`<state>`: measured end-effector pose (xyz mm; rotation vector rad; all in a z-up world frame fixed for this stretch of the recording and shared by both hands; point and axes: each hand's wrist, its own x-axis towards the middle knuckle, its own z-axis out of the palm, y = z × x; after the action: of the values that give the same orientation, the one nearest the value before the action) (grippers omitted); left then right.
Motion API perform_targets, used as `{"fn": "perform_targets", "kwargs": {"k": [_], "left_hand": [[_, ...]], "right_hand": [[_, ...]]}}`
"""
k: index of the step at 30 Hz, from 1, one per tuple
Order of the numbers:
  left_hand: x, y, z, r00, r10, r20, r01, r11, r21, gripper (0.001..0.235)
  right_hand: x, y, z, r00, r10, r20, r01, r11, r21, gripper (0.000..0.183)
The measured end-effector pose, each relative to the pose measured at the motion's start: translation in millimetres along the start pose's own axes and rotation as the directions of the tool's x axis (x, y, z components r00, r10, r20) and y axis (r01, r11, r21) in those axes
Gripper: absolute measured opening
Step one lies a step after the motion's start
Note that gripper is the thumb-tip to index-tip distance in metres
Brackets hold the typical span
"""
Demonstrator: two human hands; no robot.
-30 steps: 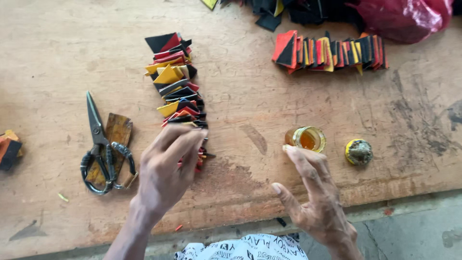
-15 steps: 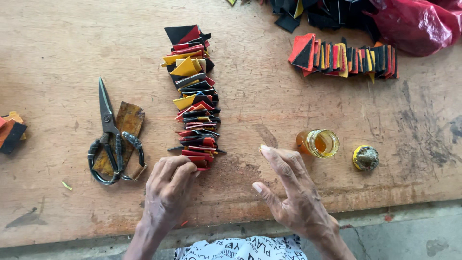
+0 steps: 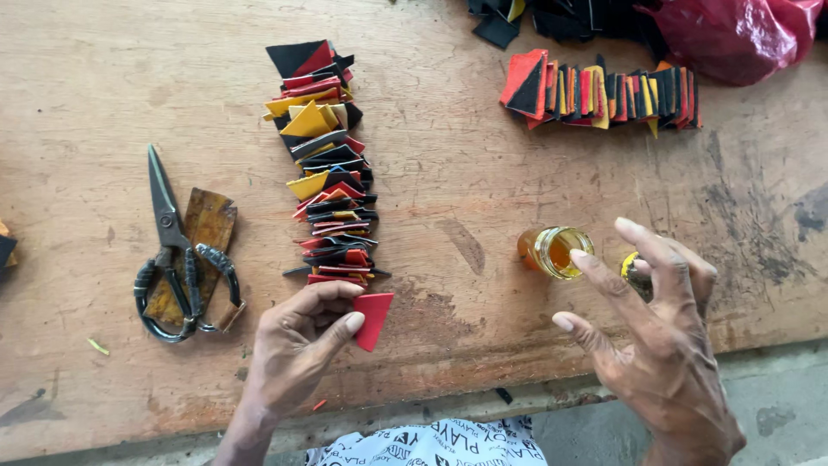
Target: The person repeatedly picks small colored triangular pieces from a pile, applies a yellow adhesive from a small jar to one side, and places each piece onto a growing stack on the table. The process continues with multiple pieces of different colors, building a layered stack.
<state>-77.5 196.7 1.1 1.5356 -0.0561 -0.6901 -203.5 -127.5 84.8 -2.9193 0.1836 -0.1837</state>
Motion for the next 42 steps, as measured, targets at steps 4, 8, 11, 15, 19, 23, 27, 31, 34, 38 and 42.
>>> {"fn": "perform_targets", "kwargs": {"k": [4, 8, 11, 15, 19, 23, 27, 31, 34, 38, 42], "left_hand": [[2.2, -6.5, 22.1, 0.996, 0.0, 0.094, 0.004, 0.999, -0.039, 0.027], [-1.6, -14.7, 48.6, 0.968, -0.037, 0.247, 0.041, 0.999, -0.01, 0.021], [5.3, -17.9, 64.5, 0.966, -0.015, 0.257, 0.061, 0.983, -0.175, 0.026], [20.0, -14.8, 70.2, 0.969, 0.126, 0.212, -0.09, 0.981, -0.172, 0.022], [29.4, -7.7, 76.5, 0.967, 0.073, 0.243, -0.058, 0.996, -0.068, 0.016], [26.5, -3.5, 84.4, 0.94, 0.156, 0.303, -0.181, 0.982, 0.056, 0.018], [27.6, -4.7, 90.8, 0.954, 0.043, 0.298, -0.063, 0.996, 0.057, 0.02], [34.1, -9.0, 90.0, 0.956, 0.115, 0.271, -0.097, 0.992, -0.08, 0.024], [38.1, -7.6, 88.4, 0.954, 0.128, 0.271, -0.113, 0.991, -0.069, 0.026], [43.0, -5.6, 88.7, 0.946, -0.071, 0.315, 0.15, 0.961, -0.234, 0.03], [47.8, -7.3, 94.9, 0.906, 0.003, 0.423, 0.279, 0.747, -0.604, 0.037]], "right_hand": [[0.4, -1.1, 0.7, 0.998, 0.046, 0.035, -0.048, 0.997, 0.053, 0.06], [5.2, -3.7, -0.8, 1.0, -0.005, 0.002, 0.005, 1.0, -0.022, 0.057], [5.7, 0.4, -2.1, 0.996, 0.06, 0.067, -0.055, 0.996, -0.067, 0.058], [10.7, 7.0, 5.3, 0.991, 0.055, 0.125, -0.048, 0.997, -0.061, 0.057], [18.4, 11.8, 13.5, 0.984, 0.058, 0.167, -0.048, 0.997, -0.064, 0.053], [32.6, 12.1, 22.4, 0.973, 0.048, 0.228, -0.025, 0.994, -0.102, 0.053], [32.4, 12.8, 14.0, 0.979, 0.027, 0.203, -0.012, 0.997, -0.075, 0.047], [11.0, 11.6, 1.6, 0.994, 0.045, 0.102, -0.044, 0.999, -0.011, 0.043], [3.3, 13.5, 0.5, 0.996, 0.042, 0.084, -0.043, 0.999, 0.002, 0.041], [0.0, 12.5, -5.0, 0.999, 0.032, 0.044, -0.031, 0.999, -0.027, 0.036], [-14.9, -7.7, -8.2, 0.973, 0.103, -0.206, -0.042, 0.959, 0.28, 0.051]]}}
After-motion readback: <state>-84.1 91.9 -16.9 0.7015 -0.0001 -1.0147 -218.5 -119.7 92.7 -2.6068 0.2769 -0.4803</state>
